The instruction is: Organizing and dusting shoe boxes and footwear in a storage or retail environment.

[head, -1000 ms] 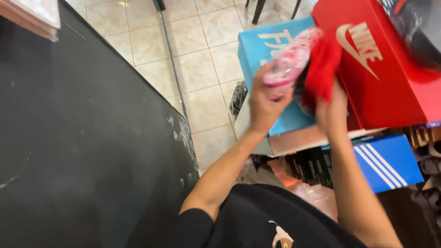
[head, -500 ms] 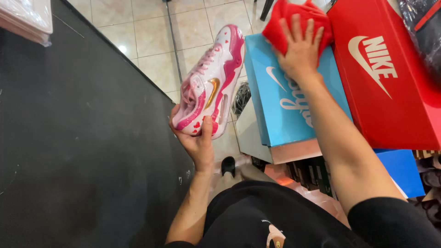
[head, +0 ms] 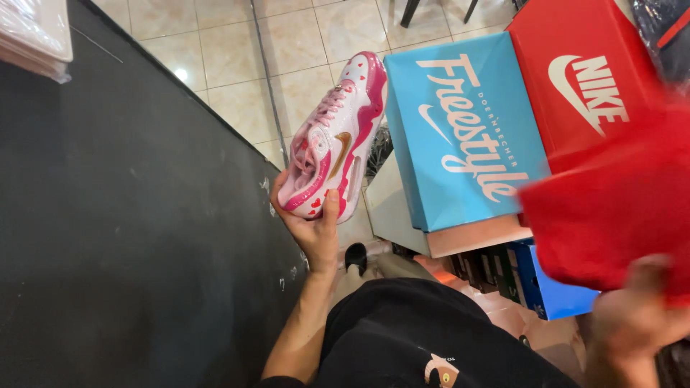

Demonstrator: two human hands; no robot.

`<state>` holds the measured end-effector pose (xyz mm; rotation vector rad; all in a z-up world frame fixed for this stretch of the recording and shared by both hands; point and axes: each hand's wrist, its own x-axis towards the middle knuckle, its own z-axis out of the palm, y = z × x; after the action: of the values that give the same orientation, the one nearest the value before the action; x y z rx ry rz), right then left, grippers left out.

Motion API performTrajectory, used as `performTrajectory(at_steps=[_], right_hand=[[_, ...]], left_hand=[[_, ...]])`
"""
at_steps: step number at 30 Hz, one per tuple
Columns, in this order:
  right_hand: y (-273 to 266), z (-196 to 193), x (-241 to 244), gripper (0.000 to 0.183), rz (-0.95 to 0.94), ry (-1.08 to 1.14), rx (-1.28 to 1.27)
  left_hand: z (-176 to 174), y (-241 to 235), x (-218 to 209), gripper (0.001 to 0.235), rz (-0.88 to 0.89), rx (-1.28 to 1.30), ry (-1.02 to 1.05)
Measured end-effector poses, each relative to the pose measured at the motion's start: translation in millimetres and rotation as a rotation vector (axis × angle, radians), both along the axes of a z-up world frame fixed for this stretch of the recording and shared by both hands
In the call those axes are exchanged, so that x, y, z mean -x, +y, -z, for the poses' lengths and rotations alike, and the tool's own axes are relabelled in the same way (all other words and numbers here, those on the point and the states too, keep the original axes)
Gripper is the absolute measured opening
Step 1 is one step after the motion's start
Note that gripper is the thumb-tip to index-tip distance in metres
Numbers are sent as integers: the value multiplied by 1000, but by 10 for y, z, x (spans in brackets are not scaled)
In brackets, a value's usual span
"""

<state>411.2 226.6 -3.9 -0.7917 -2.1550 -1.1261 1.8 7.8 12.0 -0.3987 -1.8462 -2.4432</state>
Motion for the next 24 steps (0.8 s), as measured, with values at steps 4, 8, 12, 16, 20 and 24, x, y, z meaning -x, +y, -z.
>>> performTrajectory(at_steps=[4,8,12,16,20,24], right_hand=[[-344,-132,1480,113,-567,721,1670],[58,122,2629,107,-253,-381,1032],[1311,282,3334,86,-528,-385,1019],[1455,182,3621,68,-442,-170,1002],[722,233,3088,79,-337,-233,959],[206,183,2073,81,-570,-475,848]], left_hand=[[-41,22,-58,61,-10,51,40],[16,-54,-115,66,13,-3,36],[58,-134,-163,68,12,12,29],[96,-135,-252,68,53,-13,34],[74,-41,-252,73,80,16,14],[-47,172,-216,79,132,-53,23]])
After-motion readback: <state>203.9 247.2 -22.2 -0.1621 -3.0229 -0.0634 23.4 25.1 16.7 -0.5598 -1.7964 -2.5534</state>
